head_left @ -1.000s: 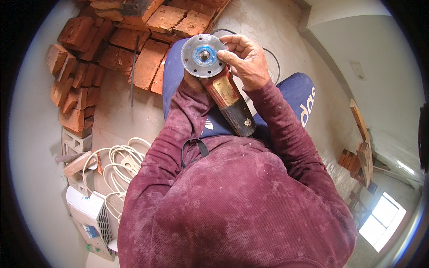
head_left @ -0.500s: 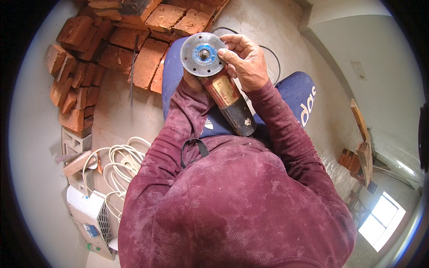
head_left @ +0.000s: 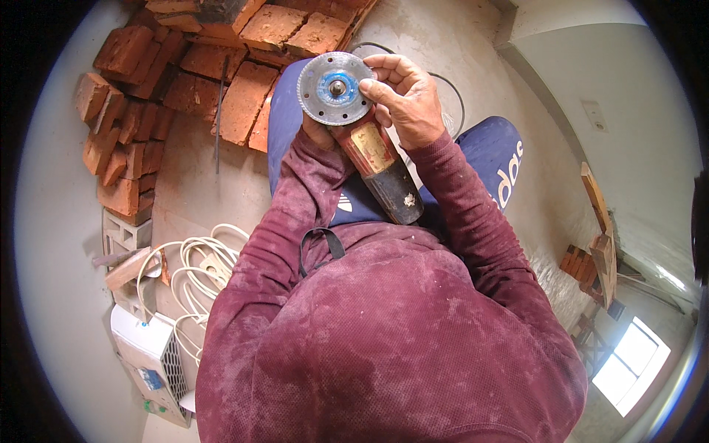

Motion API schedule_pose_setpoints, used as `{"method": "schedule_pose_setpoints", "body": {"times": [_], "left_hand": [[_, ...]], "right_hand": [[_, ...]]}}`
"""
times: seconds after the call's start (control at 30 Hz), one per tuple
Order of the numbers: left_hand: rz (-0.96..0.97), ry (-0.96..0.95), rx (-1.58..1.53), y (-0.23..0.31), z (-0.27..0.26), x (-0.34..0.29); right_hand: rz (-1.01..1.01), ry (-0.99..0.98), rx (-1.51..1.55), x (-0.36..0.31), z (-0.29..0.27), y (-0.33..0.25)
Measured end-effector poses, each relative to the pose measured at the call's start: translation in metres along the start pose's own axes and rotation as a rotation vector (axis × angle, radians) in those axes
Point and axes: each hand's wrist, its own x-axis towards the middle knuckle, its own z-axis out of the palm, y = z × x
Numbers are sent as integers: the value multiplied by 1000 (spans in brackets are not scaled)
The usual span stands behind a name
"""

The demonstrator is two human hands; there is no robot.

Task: The person walks through a construction site carrying a metal strip, then sits on the floor to assemble an angle grinder. They attach a cutting disc and plug in the tool. Finally, they use the angle grinder to cut the metal strip while holding it with their other hand.

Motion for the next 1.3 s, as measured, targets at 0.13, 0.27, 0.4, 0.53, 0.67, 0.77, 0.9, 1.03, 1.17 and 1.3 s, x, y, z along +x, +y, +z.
{"method": "schedule_pose_setpoints", "body": {"times": [0.13,0.27,0.4,0.53,0.67,0.77,0.9,1.03,1.17,1.3], "left_hand": [[-29,-395,-164,-1,-11,4],[-56,-272,-197,-1,-6,3],[-13,-40,-139,-3,-2,0],[-4,-94,-34,-2,-11,1],[-27,-256,-144,-3,-16,3],[-30,-252,-158,-4,-14,3],[-22,-257,-153,-3,-16,3],[-34,-298,-231,-3,-13,5],[-41,-359,-193,-1,-8,5],[-49,-330,-99,0,-20,7]], "right_hand": [[-11,4,3,-1,2,0],[1,12,3,-1,0,2],[-12,31,-4,0,3,3],[-12,28,7,0,3,2],[3,22,-24,-1,3,-1],[-8,20,-30,-1,2,0],[-4,21,-25,-1,2,1],[-21,26,-26,0,3,1],[25,20,17,0,2,-1],[22,28,21,0,4,-2]]}}
